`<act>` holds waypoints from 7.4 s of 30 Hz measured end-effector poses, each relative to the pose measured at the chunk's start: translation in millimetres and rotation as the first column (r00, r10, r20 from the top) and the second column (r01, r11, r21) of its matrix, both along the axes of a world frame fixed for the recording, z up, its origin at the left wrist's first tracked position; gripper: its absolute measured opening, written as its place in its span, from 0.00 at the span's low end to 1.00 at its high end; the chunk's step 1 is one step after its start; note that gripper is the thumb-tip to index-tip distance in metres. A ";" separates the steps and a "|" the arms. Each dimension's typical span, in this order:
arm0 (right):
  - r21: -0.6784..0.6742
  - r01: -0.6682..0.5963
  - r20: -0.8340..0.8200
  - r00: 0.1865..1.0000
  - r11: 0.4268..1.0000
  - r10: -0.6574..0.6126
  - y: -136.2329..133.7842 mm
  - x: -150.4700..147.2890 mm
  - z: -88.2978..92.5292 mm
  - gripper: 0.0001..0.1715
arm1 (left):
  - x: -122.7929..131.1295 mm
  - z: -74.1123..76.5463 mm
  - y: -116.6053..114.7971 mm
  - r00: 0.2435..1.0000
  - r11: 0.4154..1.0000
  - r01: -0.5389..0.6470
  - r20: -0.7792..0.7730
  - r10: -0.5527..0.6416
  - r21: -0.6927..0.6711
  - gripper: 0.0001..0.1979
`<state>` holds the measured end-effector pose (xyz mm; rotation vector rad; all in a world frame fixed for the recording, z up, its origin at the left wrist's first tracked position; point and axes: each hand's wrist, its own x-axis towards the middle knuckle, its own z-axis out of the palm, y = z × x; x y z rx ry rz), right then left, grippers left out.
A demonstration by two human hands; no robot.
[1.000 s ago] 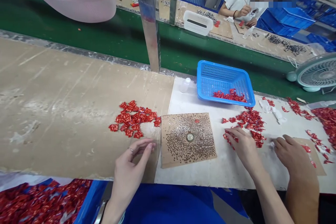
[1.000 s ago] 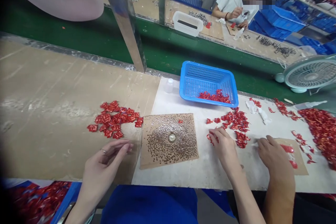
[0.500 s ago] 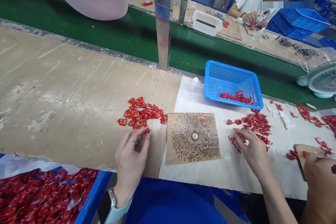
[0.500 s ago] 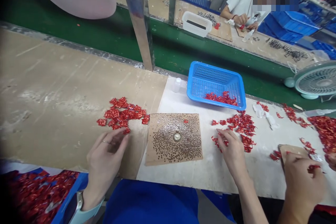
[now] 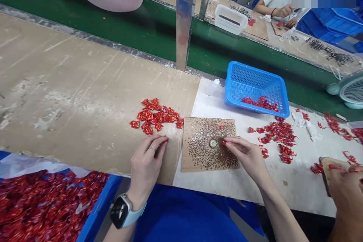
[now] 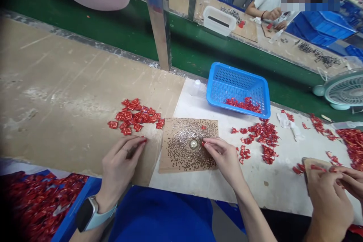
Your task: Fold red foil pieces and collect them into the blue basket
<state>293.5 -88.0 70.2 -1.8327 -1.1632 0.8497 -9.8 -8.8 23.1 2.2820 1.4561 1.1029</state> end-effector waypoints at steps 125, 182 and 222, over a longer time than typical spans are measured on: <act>-0.008 0.088 0.769 0.638 0.996 -0.050 -24.9 90.7 -8.8 0.28 | 1.2 24.3 -6.3 0.945 0.868 0.075 0.312 0.095 -0.491 0.10; -0.087 0.019 0.544 0.838 0.996 0.032 -48.0 56.8 -9.3 0.23 | 7.6 33.9 -6.8 0.784 0.653 0.218 0.529 0.324 -0.725 0.30; -0.049 -0.084 0.135 0.987 0.995 0.090 12.8 -19.4 -6.5 0.19 | 16.0 10.0 -14.9 0.896 0.851 0.065 0.406 0.181 -0.522 0.11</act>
